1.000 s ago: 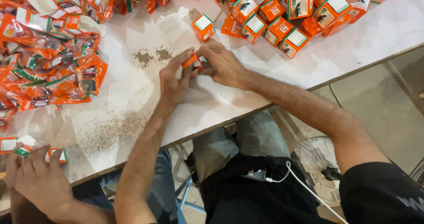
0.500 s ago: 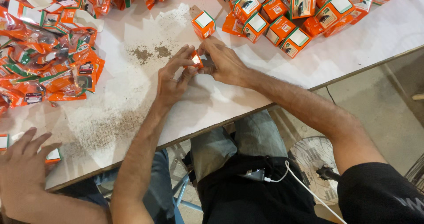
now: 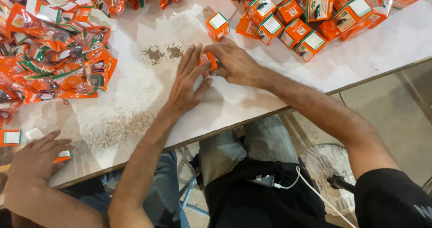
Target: The person picks up small orange product boxes from a pile on the table, opens a folded box, places a small plastic-wrapped item inside, and folds the box closed, setting it back with the packed boxes. They repeat this packing cycle continuously while a coworker works on the same table.
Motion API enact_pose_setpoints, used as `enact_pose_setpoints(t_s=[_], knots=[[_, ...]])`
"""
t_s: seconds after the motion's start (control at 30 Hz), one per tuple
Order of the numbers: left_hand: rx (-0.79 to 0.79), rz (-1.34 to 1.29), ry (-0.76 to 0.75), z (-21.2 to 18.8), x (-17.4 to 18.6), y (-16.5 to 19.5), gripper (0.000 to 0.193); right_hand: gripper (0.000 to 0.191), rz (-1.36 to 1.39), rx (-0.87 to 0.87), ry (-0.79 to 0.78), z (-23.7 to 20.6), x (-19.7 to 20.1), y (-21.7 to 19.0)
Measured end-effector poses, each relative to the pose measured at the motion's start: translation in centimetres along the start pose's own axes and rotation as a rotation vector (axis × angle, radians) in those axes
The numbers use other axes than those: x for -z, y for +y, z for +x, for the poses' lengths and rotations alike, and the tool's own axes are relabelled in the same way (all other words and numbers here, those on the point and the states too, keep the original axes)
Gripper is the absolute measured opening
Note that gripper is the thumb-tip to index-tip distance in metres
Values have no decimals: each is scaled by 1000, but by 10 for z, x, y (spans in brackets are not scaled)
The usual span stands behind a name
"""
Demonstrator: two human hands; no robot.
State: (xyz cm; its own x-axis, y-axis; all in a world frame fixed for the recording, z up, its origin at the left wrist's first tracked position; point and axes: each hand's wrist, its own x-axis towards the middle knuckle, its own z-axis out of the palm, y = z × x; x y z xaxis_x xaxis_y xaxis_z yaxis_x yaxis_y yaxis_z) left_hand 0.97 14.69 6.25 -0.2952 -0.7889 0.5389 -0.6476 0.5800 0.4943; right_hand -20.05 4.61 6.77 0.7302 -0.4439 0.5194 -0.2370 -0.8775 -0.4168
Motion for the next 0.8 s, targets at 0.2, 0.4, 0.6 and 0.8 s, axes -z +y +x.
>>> enact_pose_setpoints(t_s=[0.2, 0.4, 0.6, 0.8], knots=[[250, 143, 348, 18, 28, -73, 41, 86, -405, -262, 501, 4, 30, 19], [219, 606, 488, 102, 109, -189, 84, 85, -400, -89, 358, 3, 7, 4], [577, 349, 450, 128, 111, -181, 66, 56, 294, -270, 5, -11, -12, -1], [-524, 257, 80, 60, 15, -68, 40, 54, 1694, -562, 121, 3, -31, 12]])
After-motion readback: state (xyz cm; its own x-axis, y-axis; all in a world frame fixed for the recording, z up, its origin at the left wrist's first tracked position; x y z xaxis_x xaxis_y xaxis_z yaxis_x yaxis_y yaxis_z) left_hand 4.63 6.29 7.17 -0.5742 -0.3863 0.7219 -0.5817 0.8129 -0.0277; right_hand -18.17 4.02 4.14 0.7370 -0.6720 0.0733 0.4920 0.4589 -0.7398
